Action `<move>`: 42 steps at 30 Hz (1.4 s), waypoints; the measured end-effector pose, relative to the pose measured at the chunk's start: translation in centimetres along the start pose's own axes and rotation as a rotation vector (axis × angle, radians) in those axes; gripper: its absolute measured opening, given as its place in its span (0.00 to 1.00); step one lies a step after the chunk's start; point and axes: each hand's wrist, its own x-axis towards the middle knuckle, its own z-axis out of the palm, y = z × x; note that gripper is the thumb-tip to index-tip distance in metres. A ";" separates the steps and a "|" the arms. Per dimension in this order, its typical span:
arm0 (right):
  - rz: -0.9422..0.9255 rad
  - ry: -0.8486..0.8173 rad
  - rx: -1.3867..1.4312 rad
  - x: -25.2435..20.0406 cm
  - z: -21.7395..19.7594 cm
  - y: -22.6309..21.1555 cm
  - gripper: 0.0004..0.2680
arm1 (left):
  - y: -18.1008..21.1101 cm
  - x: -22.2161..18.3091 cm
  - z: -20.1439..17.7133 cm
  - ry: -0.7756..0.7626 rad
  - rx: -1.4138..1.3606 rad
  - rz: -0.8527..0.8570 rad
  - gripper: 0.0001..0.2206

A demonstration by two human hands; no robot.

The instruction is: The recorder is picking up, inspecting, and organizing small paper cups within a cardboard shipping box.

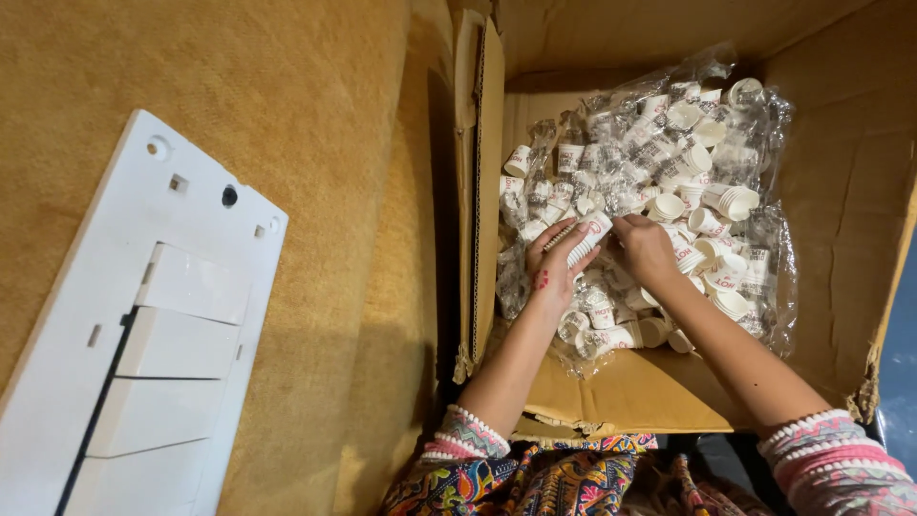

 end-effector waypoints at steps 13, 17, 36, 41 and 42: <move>0.113 0.273 0.160 1.5 -4.6 -0.5 0.05 | -0.4 0.7 0.4 -0.051 0.025 0.021 0.19; 0.173 0.323 0.425 1.8 -5.1 -1.2 0.04 | 0.0 0.9 0.8 -0.053 0.069 0.024 0.19; 0.011 -0.002 0.075 1.4 -0.2 2.7 0.14 | 1.3 1.2 1.6 -0.041 0.028 0.089 0.21; -0.065 -0.111 -0.233 1.6 1.7 3.7 0.08 | 1.5 1.4 1.9 -0.060 0.034 0.094 0.19; -0.086 -0.110 -0.305 1.7 1.9 3.8 0.06 | 1.3 1.7 2.0 -0.068 0.042 0.090 0.19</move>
